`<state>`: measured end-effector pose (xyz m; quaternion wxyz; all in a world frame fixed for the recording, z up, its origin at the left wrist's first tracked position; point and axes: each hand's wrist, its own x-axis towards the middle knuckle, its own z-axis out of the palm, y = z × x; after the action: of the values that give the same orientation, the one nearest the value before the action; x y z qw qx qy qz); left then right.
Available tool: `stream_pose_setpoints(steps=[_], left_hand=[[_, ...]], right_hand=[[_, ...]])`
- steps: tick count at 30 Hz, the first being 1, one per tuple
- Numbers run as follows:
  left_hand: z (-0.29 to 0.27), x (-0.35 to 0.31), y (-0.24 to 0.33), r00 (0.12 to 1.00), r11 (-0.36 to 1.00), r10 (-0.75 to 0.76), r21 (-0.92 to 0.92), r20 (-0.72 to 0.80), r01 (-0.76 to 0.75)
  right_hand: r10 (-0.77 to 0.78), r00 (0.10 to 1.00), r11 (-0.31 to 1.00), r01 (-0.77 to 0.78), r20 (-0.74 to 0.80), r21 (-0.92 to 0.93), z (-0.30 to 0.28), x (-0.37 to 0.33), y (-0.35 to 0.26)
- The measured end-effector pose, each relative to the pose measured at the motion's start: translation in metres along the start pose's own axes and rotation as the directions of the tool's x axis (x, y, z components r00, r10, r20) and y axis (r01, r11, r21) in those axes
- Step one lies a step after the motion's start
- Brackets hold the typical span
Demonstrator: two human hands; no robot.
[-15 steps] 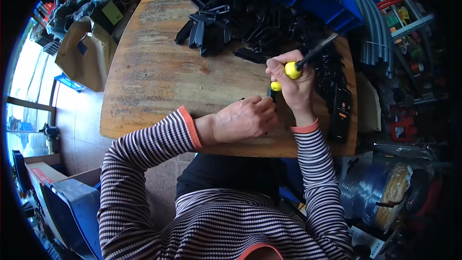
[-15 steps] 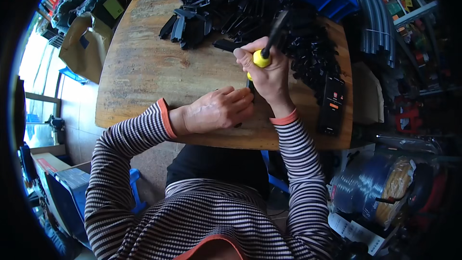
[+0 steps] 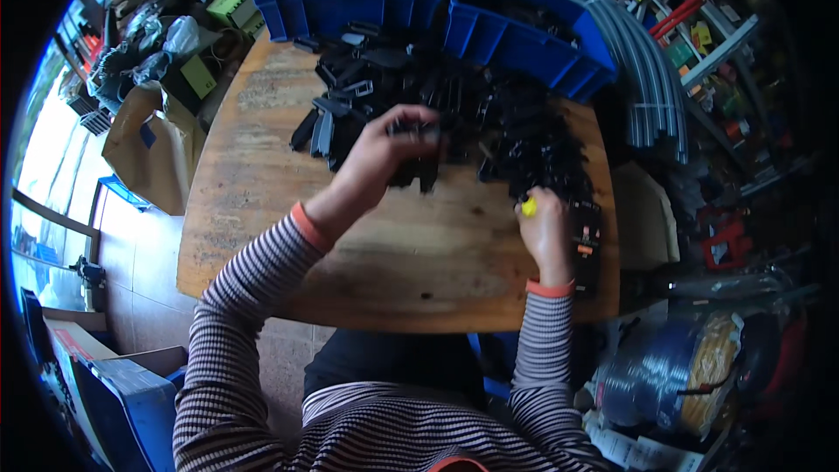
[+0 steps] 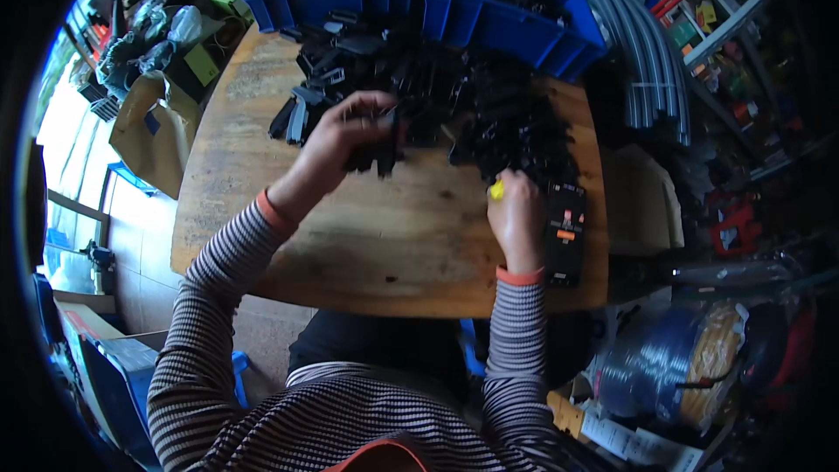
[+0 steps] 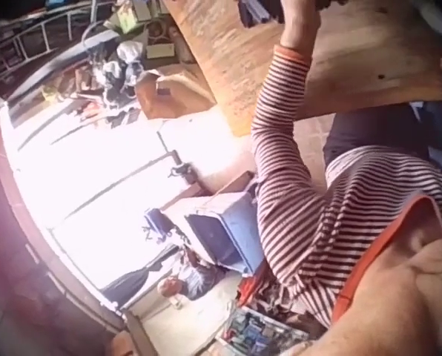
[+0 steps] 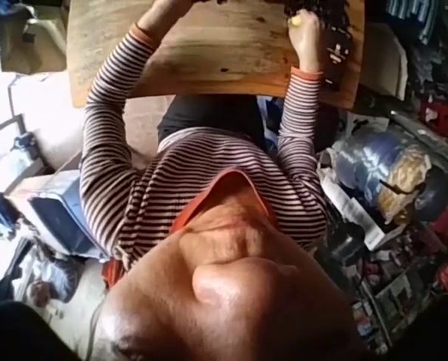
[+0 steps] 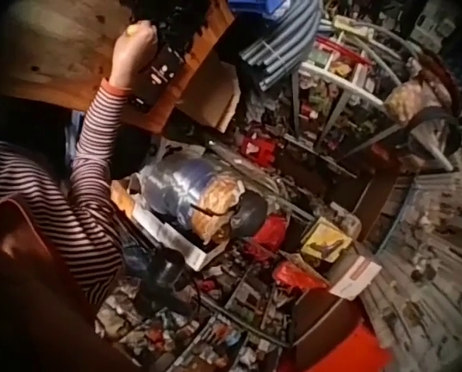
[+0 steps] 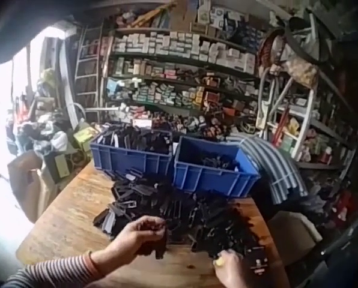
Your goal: The person is assembling or disassembling small black mechanical components using a screwdriver at a workstation.
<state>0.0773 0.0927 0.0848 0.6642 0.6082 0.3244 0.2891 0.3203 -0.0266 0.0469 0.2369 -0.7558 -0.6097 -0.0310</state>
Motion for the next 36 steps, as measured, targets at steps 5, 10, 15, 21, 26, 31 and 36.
stream_pose_setpoints(steps=[5,10,15,21,26,31,36], left_hand=[[0.017,0.174,0.086,0.949,0.896,0.306,-0.314,-0.075,-0.314],[-0.031,0.301,0.123,0.596,0.508,0.8,0.613,-0.075,-0.605],[0.015,0.152,0.063,0.583,0.152,0.735,0.755,0.345,-0.638],[-0.018,-0.008,-0.042,0.794,-0.008,0.531,0.939,0.295,-0.344],[-0.026,-0.047,-0.071,0.729,0.001,0.585,0.899,0.355,-0.438],[0.0,-0.104,-0.08,0.663,-0.271,0.499,0.827,0.558,-0.492],[0.006,-0.115,-0.087,0.714,0.013,0.5,0.82,0.49,-0.572]], right_hand=[[0.024,0.994,0.997,-0.033,0.105,0.076,-0.025,0.009,0.002],[-0.092,0.99,0.986,0.076,0.107,0.149,-0.009,0.019,-0.02],[-0.02,0.996,0.994,0.011,0.082,0.112,-0.005,0.005,0.021],[-0.01,0.997,0.998,0.006,0.082,0.056,0.003,-0.016,-0.018],[-0.044,0.993,0.995,0.034,0.105,0.094,0.017,-0.034,-0.026],[0.002,0.989,1.0,-0.003,0.149,0.008,0.026,-0.04,-0.038],[-0.019,0.986,1.0,0.02,0.168,-0.006,0.034,-0.033,-0.045]])
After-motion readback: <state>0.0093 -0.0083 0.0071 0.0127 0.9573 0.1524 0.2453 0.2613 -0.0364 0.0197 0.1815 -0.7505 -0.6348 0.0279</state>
